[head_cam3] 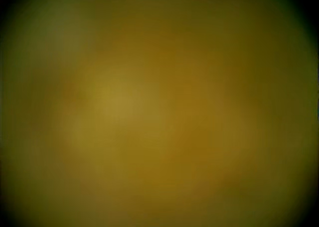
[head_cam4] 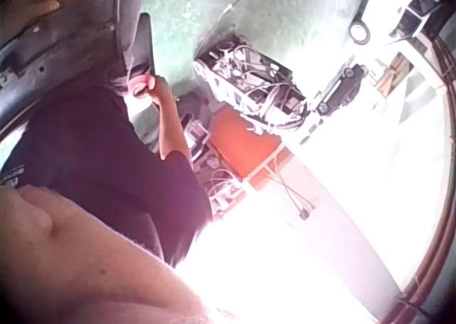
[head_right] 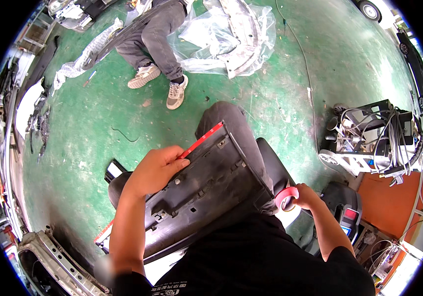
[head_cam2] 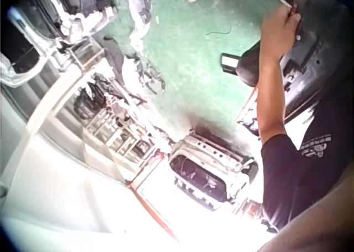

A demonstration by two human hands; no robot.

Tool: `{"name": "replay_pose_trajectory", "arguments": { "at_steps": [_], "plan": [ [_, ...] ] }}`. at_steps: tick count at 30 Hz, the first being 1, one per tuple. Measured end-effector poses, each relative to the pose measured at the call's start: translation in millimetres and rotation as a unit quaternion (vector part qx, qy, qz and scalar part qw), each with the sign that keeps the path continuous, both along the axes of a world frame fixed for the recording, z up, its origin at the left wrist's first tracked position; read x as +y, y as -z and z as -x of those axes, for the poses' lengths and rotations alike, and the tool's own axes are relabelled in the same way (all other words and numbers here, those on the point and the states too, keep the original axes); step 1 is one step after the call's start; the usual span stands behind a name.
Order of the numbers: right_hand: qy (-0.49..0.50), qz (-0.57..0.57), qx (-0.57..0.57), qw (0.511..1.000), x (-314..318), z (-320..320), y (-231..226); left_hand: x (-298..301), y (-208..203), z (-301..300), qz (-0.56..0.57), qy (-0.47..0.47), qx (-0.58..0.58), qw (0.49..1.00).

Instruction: The person sits on the floor of a workshop and works on a black plastic car part, likely a door panel. They first insert small white plastic fasteners into the panel's holes. Then, they apply a strip of red tape along the edge of the panel, smoothing it down with their fingers.

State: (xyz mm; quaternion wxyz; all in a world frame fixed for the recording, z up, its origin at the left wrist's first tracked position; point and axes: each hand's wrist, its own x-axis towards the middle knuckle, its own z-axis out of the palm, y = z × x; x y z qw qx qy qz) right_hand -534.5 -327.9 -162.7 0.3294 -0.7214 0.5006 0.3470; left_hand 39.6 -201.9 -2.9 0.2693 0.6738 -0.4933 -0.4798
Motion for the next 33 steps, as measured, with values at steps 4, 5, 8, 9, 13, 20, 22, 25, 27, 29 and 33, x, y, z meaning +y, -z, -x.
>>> {"name": "replay_pose_trajectory", "arguments": {
  "at_steps": [4,5,8,9,13,20,22,25,27,29,33],
  "plan": [
    [-0.02,0.121,-0.078,0.989,-17.8,-54.8,-43.8,24.3,-66.4,18.9,-0.002,-0.079,-0.037,0.996],
    [0.057,0.145,-0.184,0.97,-28.6,-80.4,-66.0,34.9,-73.4,23.5,0.039,-0.079,-0.068,0.994],
    [0.212,0.033,-0.516,0.83,-43.6,-195.2,-172.7,62.0,-92.5,41.6,0.141,-0.07,-0.162,0.974],
    [0.142,0.017,-0.606,0.782,-41.7,-226.1,-200.0,65.9,-95.8,46.2,0.162,-0.075,-0.177,0.968],
    [-0.11,0.152,-0.706,0.683,-25.9,-298.4,-252.3,80.1,-103.3,58.6,0.214,-0.1,-0.216,0.947],
    [-0.287,0.171,-0.68,0.653,-44.1,-324.3,-285.3,94.6,-113.3,69.7,0.212,-0.119,-0.223,0.944],
    [-0.31,0.18,-0.675,0.645,-45.4,-326.8,-291.1,96.5,-114.1,72.2,0.215,-0.117,-0.228,0.942],
    [-0.317,0.196,-0.672,0.64,-41.4,-330.1,-299.8,97.5,-116.6,75.7,0.229,-0.119,-0.23,0.939],
    [-0.334,0.206,-0.667,0.633,-40.1,-332.3,-306.2,98.4,-116.7,78.2,0.237,-0.125,-0.23,0.936],
    [-0.347,0.211,-0.664,0.628,-38.5,-333.1,-311.1,99.7,-116.4,79.8,0.241,-0.127,-0.23,0.934],
    [-0.351,0.211,-0.667,0.623,-35.3,-332.7,-315.9,101.8,-117.9,81.0,0.251,-0.126,-0.237,0.93]
  ]
}}
